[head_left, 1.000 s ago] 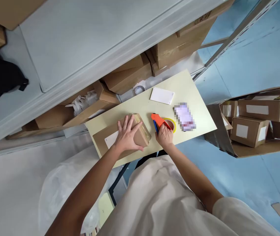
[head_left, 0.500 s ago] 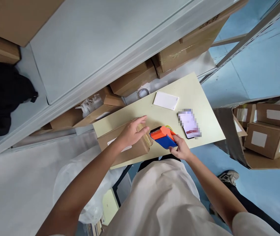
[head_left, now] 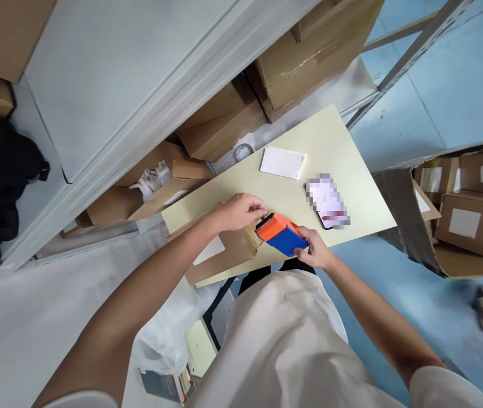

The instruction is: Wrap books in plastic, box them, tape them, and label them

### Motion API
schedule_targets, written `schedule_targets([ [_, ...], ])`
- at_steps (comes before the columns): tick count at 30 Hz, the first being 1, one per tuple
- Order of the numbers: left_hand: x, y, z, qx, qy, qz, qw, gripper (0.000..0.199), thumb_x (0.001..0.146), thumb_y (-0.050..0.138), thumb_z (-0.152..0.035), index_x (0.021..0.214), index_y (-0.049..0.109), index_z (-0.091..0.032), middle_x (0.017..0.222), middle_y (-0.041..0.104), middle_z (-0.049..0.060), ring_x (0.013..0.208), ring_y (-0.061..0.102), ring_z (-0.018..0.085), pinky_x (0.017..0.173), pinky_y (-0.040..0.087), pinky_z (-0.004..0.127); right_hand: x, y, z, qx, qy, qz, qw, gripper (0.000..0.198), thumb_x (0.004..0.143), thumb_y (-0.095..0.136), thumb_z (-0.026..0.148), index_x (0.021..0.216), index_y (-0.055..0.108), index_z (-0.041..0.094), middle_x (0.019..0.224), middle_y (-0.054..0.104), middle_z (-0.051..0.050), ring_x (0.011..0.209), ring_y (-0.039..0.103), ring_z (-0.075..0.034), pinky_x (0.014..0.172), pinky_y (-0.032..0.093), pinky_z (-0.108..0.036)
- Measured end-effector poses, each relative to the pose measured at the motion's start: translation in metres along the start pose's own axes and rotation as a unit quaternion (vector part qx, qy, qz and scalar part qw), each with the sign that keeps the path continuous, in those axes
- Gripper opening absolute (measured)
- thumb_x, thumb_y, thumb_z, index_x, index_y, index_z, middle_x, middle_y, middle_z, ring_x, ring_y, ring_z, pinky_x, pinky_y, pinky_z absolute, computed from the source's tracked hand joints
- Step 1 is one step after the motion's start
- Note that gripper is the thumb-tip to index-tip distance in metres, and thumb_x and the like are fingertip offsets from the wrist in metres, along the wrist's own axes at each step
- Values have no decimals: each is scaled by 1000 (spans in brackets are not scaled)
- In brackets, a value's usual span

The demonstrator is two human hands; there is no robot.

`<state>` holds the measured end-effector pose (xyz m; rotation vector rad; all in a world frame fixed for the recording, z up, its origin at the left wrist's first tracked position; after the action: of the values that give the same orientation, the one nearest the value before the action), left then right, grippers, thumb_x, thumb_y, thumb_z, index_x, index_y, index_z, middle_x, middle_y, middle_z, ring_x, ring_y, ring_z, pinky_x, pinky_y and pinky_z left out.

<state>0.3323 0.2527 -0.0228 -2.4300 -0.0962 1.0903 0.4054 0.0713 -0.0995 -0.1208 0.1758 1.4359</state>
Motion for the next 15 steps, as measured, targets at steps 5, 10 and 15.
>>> schedule_targets([
  [5, 14, -11, -17, 105, 4, -48, 993, 24, 82, 52, -31, 75, 70, -16, 70, 71, 3, 66, 61, 14, 60, 43, 23, 5, -10, -6, 91, 73, -65, 991, 41, 75, 59, 57, 71, 55, 16, 58, 44, 3, 52, 37, -9, 47, 30, -23],
  [10, 28, -15, -22, 146, -2, -16, 989, 25, 81, 52, -32, 71, 68, -16, 66, 69, 1, 61, 59, 13, 58, 41, 22, 9, -11, -13, 161, 102, -87, 978, 51, 71, 60, 66, 68, 55, 16, 56, 45, 3, 50, 39, -9, 46, 31, -22],
  [15, 41, -10, -7, 181, -20, 50, 982, 29, 80, 49, -37, 66, 66, -17, 64, 69, 1, 58, 58, 14, 53, 39, 24, 8, -3, -25, 220, 131, -81, 963, 53, 71, 61, 68, 68, 58, 15, 58, 52, 1, 51, 45, -10, 47, 36, -22],
])
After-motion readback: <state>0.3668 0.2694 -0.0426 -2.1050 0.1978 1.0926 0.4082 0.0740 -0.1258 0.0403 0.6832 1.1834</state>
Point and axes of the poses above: each hand's wrist, its own x-axis towards the middle knuckle, its own y-axis out of the palm, z = x × y, the point moved 6 cm from there along x, towards the middle knuckle
